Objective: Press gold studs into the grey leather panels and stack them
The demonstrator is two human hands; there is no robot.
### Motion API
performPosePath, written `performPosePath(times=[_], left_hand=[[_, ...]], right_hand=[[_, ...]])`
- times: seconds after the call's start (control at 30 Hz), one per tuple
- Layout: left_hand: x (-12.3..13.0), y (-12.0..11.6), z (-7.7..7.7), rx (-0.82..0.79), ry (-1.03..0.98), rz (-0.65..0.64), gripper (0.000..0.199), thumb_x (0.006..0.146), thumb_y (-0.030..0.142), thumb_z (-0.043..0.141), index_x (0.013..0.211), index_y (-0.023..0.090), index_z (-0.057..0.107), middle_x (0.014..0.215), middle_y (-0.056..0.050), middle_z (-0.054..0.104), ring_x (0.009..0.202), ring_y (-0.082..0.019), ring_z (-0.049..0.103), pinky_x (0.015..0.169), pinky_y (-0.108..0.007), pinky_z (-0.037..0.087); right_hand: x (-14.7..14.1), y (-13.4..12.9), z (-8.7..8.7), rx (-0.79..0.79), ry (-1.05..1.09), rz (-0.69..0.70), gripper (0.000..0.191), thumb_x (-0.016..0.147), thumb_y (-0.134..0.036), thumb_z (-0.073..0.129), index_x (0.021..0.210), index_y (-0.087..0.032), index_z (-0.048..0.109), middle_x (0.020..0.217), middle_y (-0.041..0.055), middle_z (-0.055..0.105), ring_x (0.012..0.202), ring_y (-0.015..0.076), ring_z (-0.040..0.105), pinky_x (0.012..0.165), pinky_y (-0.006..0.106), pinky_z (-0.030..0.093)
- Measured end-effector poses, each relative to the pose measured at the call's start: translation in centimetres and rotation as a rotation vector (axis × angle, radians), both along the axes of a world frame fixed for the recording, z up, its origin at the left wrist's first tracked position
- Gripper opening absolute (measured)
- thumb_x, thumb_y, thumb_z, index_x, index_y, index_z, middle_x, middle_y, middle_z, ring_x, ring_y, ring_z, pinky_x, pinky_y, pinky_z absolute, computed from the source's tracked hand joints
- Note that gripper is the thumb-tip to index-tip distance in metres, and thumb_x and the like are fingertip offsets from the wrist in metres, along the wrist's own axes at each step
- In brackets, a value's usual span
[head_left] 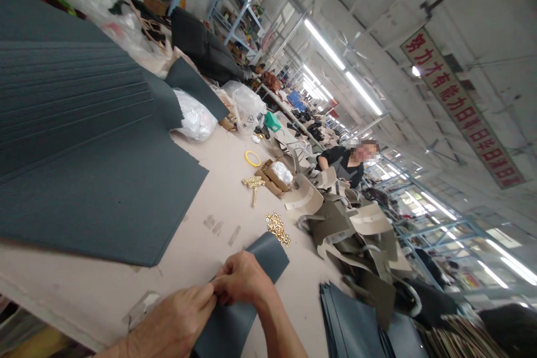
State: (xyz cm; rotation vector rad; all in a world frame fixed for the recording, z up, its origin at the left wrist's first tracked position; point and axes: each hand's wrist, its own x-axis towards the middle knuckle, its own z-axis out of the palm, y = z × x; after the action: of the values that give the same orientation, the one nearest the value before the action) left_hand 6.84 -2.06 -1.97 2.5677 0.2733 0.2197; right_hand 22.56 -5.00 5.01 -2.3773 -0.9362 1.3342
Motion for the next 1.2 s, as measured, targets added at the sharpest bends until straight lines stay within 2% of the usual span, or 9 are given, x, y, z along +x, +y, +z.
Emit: performPosePath(times=[0.33,0.43,0.57,0.7,0.77,0.87,0.93,1.07,1.2], left_hand=[[-0.4,0.3,0.7,-0.135,-0.052,0.012,0.064,0.054,-0.004,0.045,0.111,0.014,0.067,0.116,-0.014,0.066,0.107,-0.028,0.062,0.097,-0.039,0.051],[-0.7,0.5,0.9,-0.122,-0.054,0.056,0.067,0.054,-0.004,0.043,0.113,0.018,0.068,0.113,-0.012,0.067,0.106,-0.027,0.064,0.095,-0.037,0.051],[-0.9,1.3,1.1,-0.165,-0.062,0.138,0.062,0.068,0.002,0.042,0.123,0.021,0.065,0.105,-0.009,0.072,0.097,-0.025,0.068,0.089,-0.035,0.053],[-0.9,1.2,2.5,-0.462,-0.168,0.223,0.033,0.087,0.028,0.048,0.111,0.026,0.071,0.104,-0.005,0.075,0.101,-0.026,0.069,0.090,-0.030,0.053],[-0.8,0.4,4.0,-0.590,-0.214,0.249,0.029,0.088,0.040,0.051,0.096,0.027,0.076,0.092,-0.005,0.077,0.094,-0.027,0.070,0.087,-0.029,0.053],[-0.2,-1.9,6.3,-0.639,-0.261,0.186,0.027,0.085,0.043,0.056,0.096,0.028,0.076,0.092,-0.005,0.077,0.091,-0.028,0.070,0.087,-0.029,0.053],[0.6,-3.8,7.5,-0.644,-0.231,0.111,0.032,0.087,0.045,0.053,0.105,0.028,0.074,0.099,-0.005,0.077,0.096,-0.028,0.070,0.088,-0.029,0.053],[2.7,-7.9,9.5,-0.600,-0.193,-0.035,0.046,0.090,0.049,0.049,0.127,0.027,0.063,0.114,-0.006,0.072,0.109,-0.027,0.064,0.097,-0.030,0.047],[4.2,-11.6,11.4,-0.693,-0.142,-0.107,0.054,0.086,0.056,0.054,0.131,0.027,0.060,0.083,-0.002,0.072,0.080,-0.023,0.066,0.082,-0.029,0.052]], right_hand=[[-0.3,-0.1,-0.8,0.039,0.002,-0.060,0.012,0.065,-0.010,0.065,0.056,-0.017,0.062,0.043,-0.0046,0.055,0.040,0.0108,0.053,0.038,0.019,0.044],[-1.5,-1.5,-0.1,0.270,-0.149,-0.099,0.007,0.064,-0.011,0.067,0.064,-0.018,0.066,0.050,-0.0046,0.058,0.048,0.0111,0.056,0.046,0.018,0.043],[-3.6,-6.5,2.7,0.810,-0.370,-0.261,0.006,0.078,-0.021,0.064,0.081,-0.018,0.070,0.074,0.0005,0.071,0.071,0.0145,0.065,0.067,0.023,0.050],[-6.1,-13.0,3.3,1.115,-0.683,-0.426,0.007,0.081,-0.027,0.065,0.081,-0.022,0.070,0.079,0.0036,0.072,0.075,0.0188,0.067,0.071,0.028,0.054],[-7.2,-14.9,2.2,1.036,-0.683,-0.389,0.033,0.071,-0.025,0.073,0.104,-0.022,0.071,0.098,0.0072,0.074,0.089,0.0244,0.069,0.081,0.034,0.055],[-8.4,-15.4,-0.2,0.820,-0.580,-0.261,0.097,0.051,-0.020,0.082,0.142,-0.013,0.048,0.139,0.0163,0.055,0.123,0.0357,0.055,0.102,0.043,0.048],[-8.9,-15.1,-1.4,0.785,-0.563,-0.249,0.109,0.049,-0.017,0.079,0.148,-0.006,0.036,0.149,0.0195,0.041,0.133,0.0370,0.045,0.108,0.043,0.043],[-8.1,-15.6,-1.2,0.895,-0.557,-0.496,0.077,0.075,-0.022,0.060,0.147,-0.006,0.038,0.134,0.0188,0.059,0.117,0.0277,0.062,0.097,0.033,0.051],[-3.2,-19.7,1.4,0.993,-0.560,-0.830,0.042,0.090,-0.039,0.044,0.111,-0.013,0.069,0.100,0.0135,0.075,0.095,0.0255,0.070,0.083,0.032,0.055]])
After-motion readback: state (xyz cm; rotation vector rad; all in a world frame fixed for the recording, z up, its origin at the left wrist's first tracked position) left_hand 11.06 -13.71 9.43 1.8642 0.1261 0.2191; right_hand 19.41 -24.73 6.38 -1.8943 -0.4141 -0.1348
